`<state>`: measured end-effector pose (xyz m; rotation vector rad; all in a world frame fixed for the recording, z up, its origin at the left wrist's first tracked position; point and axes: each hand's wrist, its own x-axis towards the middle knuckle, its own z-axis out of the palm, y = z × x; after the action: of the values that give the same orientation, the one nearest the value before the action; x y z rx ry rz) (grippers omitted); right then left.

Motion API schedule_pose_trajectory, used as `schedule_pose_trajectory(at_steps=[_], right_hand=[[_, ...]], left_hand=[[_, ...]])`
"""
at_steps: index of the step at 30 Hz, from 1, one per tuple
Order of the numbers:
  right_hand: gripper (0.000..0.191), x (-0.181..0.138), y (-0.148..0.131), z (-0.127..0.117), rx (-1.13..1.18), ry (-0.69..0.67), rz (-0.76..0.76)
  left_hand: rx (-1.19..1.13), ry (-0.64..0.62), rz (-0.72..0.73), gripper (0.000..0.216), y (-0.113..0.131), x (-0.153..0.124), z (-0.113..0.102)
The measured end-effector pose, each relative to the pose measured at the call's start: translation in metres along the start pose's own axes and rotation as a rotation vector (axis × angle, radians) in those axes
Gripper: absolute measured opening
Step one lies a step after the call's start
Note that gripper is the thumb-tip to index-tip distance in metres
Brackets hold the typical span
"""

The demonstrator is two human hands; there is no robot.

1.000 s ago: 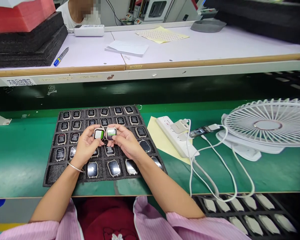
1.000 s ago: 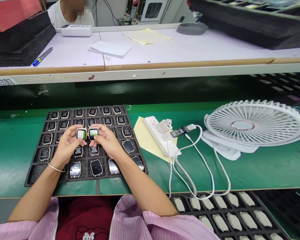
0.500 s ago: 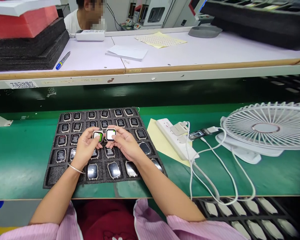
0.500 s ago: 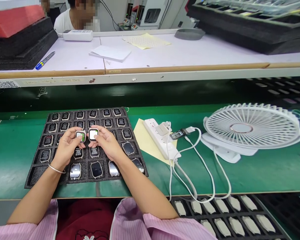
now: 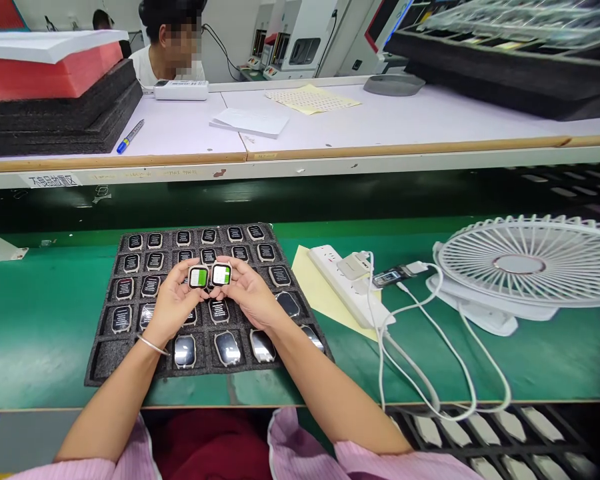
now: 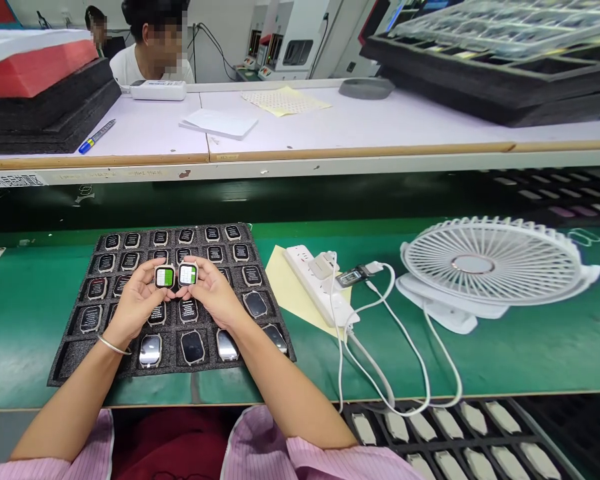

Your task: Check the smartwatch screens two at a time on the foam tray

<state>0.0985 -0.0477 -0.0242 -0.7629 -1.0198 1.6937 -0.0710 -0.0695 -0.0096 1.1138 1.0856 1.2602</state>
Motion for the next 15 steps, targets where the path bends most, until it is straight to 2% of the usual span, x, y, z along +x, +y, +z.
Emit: schedule_pose_trajectory(at_steps=[5,12,15], right_hand=[[0.037,0.0002,-0.0012,0.0009,0.028,0.03,0.042],[0.047,-0.0017,-0.0049,0.0021,0.038,0.012,0.047],[0.039,-0.0026,-0.0069,0.0024,0.023,0.016,0.059]], left_hand=[[0.026,0.003,0.0,0.048,0.0023,-0.001,0.0],[0.016,0.024,-0.002,0.047,0.0052,-0.0018,0.0012],[0.009,0.03,-0.015,0.039,0.0056,-0.0021,0.0007]])
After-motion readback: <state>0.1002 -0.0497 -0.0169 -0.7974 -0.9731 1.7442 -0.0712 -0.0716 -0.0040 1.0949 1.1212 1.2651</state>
